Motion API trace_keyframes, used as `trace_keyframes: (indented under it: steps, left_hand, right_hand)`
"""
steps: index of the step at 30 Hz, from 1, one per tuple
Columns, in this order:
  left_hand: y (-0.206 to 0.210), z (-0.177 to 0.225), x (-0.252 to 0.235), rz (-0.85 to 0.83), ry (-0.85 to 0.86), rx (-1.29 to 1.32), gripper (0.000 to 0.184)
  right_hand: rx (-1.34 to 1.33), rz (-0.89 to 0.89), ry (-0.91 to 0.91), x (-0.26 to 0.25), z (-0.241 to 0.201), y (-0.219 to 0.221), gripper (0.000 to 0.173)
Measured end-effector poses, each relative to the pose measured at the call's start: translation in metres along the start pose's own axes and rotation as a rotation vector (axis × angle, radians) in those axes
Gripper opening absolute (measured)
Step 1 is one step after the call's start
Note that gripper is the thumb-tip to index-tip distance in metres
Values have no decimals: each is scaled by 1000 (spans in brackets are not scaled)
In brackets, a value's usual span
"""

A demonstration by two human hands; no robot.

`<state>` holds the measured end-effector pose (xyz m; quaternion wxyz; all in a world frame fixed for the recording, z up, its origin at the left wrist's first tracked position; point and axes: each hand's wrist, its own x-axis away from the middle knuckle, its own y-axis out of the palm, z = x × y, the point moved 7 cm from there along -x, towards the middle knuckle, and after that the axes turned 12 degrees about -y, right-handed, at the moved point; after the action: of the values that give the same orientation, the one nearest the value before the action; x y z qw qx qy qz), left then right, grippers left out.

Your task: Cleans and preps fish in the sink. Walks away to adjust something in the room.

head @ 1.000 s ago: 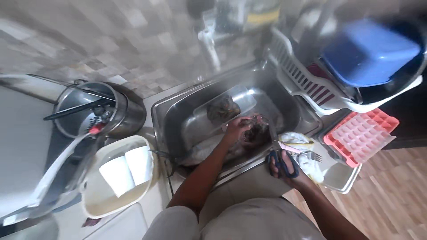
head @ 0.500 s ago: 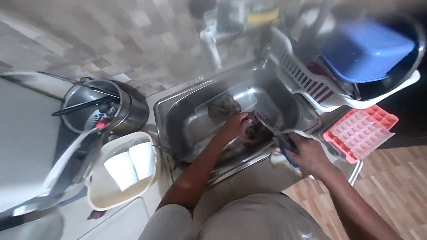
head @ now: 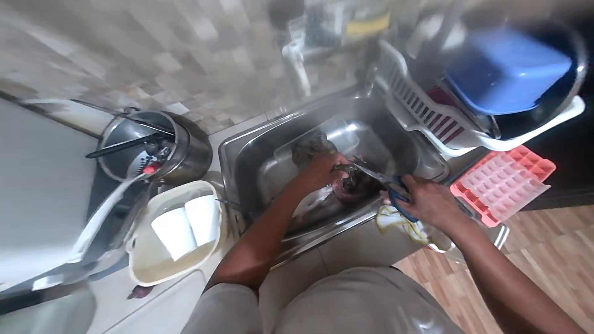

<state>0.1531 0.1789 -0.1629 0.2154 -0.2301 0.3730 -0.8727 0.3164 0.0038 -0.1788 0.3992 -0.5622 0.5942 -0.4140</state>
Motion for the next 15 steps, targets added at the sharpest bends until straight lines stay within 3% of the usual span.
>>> trace_keyframes:
  steps: [15]
  left_hand:
    - [-6, -8, -6, -64, -20, 220, 26]
  right_hand:
    - [-106, -92, 24, 2, 2, 13, 64]
